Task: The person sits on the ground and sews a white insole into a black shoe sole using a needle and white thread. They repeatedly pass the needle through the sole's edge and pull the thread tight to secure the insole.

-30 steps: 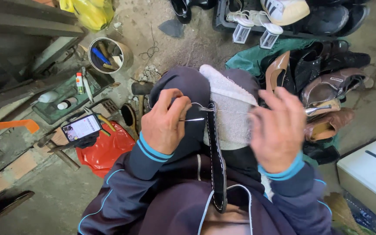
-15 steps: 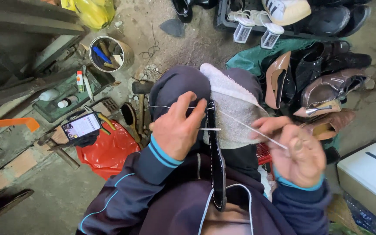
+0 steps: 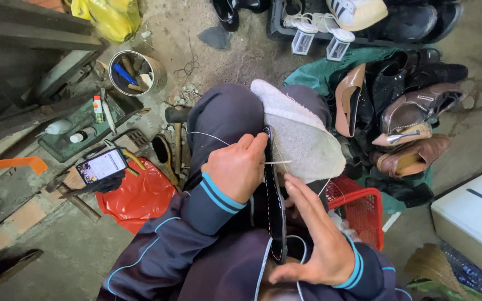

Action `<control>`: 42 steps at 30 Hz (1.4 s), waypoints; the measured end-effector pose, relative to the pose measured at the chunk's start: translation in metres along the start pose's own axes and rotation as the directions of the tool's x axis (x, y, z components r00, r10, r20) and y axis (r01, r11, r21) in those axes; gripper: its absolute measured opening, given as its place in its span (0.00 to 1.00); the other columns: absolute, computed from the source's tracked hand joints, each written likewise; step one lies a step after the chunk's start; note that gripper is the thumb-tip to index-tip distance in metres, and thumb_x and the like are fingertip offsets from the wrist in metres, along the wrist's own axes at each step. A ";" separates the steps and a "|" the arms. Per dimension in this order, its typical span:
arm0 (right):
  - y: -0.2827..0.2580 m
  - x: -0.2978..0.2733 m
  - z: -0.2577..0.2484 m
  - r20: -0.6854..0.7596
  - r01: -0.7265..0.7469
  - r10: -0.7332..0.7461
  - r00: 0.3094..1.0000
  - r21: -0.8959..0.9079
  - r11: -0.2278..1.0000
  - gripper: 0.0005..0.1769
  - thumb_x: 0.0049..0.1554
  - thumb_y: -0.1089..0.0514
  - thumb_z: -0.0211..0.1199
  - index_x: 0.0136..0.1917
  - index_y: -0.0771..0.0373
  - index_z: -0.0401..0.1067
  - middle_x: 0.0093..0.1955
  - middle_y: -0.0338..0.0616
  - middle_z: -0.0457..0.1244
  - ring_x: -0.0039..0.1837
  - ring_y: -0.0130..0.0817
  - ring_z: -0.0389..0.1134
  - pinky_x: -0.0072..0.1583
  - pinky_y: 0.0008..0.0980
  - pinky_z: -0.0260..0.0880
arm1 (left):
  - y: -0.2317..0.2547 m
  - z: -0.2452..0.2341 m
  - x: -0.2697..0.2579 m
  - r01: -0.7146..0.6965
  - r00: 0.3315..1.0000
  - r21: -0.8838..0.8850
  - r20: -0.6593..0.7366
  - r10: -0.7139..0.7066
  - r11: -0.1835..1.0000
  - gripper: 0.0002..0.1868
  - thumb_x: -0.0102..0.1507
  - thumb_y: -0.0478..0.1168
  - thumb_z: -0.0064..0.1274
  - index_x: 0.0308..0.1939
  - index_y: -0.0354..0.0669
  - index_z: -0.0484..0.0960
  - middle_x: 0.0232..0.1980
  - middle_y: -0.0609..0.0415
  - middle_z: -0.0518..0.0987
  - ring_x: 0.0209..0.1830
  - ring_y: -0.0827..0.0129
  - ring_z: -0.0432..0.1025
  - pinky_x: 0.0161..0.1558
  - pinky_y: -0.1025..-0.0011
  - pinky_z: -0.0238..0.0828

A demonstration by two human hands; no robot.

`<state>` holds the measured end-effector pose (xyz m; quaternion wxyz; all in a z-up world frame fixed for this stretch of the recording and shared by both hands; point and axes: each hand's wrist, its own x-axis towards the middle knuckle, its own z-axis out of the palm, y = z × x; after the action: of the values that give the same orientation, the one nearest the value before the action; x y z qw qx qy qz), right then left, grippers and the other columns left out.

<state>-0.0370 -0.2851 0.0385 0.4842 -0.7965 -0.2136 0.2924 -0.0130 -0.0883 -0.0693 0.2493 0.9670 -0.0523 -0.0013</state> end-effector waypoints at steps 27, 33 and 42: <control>0.062 0.011 -0.062 -0.332 0.084 0.107 0.937 0.511 0.856 0.69 0.50 0.12 0.46 0.70 0.84 0.61 0.62 0.68 0.65 0.59 0.45 0.71 0.55 0.38 0.75 | -0.009 0.013 0.022 0.248 0.966 -0.359 0.157 -0.204 0.900 0.12 0.61 0.32 0.57 0.47 0.42 0.88 0.33 0.50 0.85 0.29 0.52 0.81 0.34 0.63 0.81; 0.072 -0.001 -0.057 -0.338 0.074 0.164 0.927 0.591 0.803 0.68 0.45 0.16 0.57 0.69 0.84 0.62 0.59 0.68 0.67 0.58 0.47 0.73 0.55 0.40 0.78 | -0.005 0.006 0.023 0.224 0.973 -0.373 0.141 -0.184 0.901 0.10 0.60 0.29 0.57 0.45 0.39 0.88 0.31 0.46 0.85 0.30 0.46 0.81 0.34 0.58 0.80; 0.067 -0.006 -0.055 -0.378 0.121 0.102 0.920 0.521 0.845 0.62 0.49 0.24 0.58 0.69 0.87 0.59 0.63 0.68 0.64 0.60 0.42 0.70 0.58 0.37 0.75 | -0.007 0.012 0.022 0.222 0.975 -0.401 0.104 -0.197 0.889 0.09 0.60 0.30 0.57 0.42 0.41 0.87 0.30 0.47 0.84 0.29 0.47 0.80 0.33 0.59 0.80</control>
<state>-0.0006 -0.3535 0.0002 0.7207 -0.6709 -0.0265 0.1726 0.0087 -0.0907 -0.0827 0.4432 0.8926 0.0462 -0.0682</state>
